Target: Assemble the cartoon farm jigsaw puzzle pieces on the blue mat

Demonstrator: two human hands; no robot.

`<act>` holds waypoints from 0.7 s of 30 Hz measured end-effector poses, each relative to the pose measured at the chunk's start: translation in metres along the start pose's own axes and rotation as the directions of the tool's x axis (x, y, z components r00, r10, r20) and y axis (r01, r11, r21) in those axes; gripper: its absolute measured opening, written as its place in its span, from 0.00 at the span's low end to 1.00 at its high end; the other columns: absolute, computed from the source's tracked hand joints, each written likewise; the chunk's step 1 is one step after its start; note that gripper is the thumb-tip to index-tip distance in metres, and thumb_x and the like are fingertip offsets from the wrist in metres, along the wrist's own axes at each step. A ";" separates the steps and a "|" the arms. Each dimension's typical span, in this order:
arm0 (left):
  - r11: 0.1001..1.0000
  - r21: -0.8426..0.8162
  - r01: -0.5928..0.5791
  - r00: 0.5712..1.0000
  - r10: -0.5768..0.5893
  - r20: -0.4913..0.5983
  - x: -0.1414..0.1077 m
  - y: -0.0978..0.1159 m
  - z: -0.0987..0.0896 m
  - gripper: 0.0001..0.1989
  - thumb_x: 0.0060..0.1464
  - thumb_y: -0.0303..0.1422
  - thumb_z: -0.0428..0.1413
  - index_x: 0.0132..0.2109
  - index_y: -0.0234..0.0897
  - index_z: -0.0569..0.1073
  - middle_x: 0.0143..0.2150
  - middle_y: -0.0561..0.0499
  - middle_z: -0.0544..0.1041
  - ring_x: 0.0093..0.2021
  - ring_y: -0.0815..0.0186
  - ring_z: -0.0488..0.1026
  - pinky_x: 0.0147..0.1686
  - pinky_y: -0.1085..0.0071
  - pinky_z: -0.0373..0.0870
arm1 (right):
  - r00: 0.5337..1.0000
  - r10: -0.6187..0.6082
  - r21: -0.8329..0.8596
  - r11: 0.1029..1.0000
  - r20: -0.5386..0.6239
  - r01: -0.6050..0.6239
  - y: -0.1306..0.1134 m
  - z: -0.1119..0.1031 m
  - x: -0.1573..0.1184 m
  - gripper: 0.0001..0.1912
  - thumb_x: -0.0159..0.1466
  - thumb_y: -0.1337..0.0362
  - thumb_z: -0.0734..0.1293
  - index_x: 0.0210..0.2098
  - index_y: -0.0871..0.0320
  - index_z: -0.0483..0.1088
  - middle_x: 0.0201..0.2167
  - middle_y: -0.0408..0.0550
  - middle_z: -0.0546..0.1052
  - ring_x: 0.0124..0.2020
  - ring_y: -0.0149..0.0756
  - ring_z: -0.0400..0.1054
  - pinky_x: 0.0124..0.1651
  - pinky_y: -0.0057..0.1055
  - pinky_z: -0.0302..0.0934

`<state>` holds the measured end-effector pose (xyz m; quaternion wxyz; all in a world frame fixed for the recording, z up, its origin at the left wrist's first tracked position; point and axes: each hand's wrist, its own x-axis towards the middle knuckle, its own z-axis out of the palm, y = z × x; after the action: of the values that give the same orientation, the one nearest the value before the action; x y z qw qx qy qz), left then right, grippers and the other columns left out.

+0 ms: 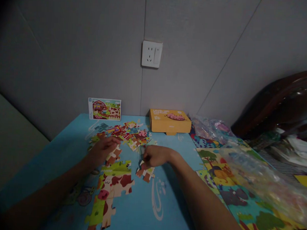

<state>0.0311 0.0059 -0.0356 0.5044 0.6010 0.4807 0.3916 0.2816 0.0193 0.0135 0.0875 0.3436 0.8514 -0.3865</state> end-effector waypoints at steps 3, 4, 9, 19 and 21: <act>0.999 0.032 0.024 0.999 -0.025 0.023 -0.006 0.004 0.004 0.17 0.50 0.42 0.58 0.44 0.37 0.70 0.31 0.53 0.73 0.19 0.70 0.69 0.13 0.77 0.67 | 0.993 0.096 -0.082 0.991 -0.066 -0.101 0.006 -0.001 0.000 0.15 0.53 0.56 0.72 0.22 0.62 0.73 0.15 0.36 0.62 0.19 0.25 0.55 0.23 0.24 0.46; 0.999 -0.005 0.035 0.997 -0.035 0.068 -0.008 0.005 0.005 0.18 0.50 0.41 0.58 0.46 0.39 0.70 0.36 0.50 0.74 0.26 0.65 0.74 0.15 0.75 0.70 | 0.985 0.131 -0.116 0.983 -0.114 -0.144 0.006 -0.001 0.000 0.17 0.51 0.53 0.74 0.22 0.62 0.74 0.15 0.36 0.63 0.19 0.26 0.55 0.23 0.25 0.46; 0.984 -0.143 0.102 0.974 -0.070 0.217 -0.023 0.003 0.019 0.21 0.53 0.37 0.58 0.54 0.44 0.68 0.56 0.45 0.69 0.44 0.58 0.76 0.36 0.68 0.77 | 0.955 0.075 0.093 0.994 -0.287 -0.051 -0.002 0.002 0.003 0.21 0.52 0.48 0.73 0.34 0.60 0.76 0.23 0.40 0.71 0.23 0.27 0.59 0.25 0.24 0.50; 0.981 -0.149 0.124 0.962 -0.081 0.262 -0.029 0.004 0.027 0.16 0.55 0.39 0.57 0.49 0.40 0.69 0.37 0.49 0.73 0.28 0.66 0.74 0.27 0.70 0.71 | 0.981 0.087 -0.052 0.994 -0.175 -0.098 -0.002 -0.005 -0.012 0.06 0.57 0.68 0.66 0.26 0.62 0.74 0.20 0.42 0.70 0.22 0.27 0.58 0.25 0.25 0.47; 0.988 -0.133 0.073 0.986 -0.051 0.157 -0.024 0.002 0.024 0.12 0.56 0.39 0.56 0.43 0.37 0.71 0.28 0.53 0.71 0.23 0.69 0.69 0.23 0.73 0.66 | 0.947 0.250 -0.150 0.948 -0.202 -0.282 0.005 -0.009 -0.020 0.05 0.54 0.67 0.67 0.24 0.61 0.74 0.20 0.45 0.73 0.22 0.30 0.60 0.24 0.27 0.46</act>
<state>0.0495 -0.0227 -0.0374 0.5924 0.5776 0.4305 0.3608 0.3008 0.0174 0.0252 0.0919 0.4801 0.8324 -0.2611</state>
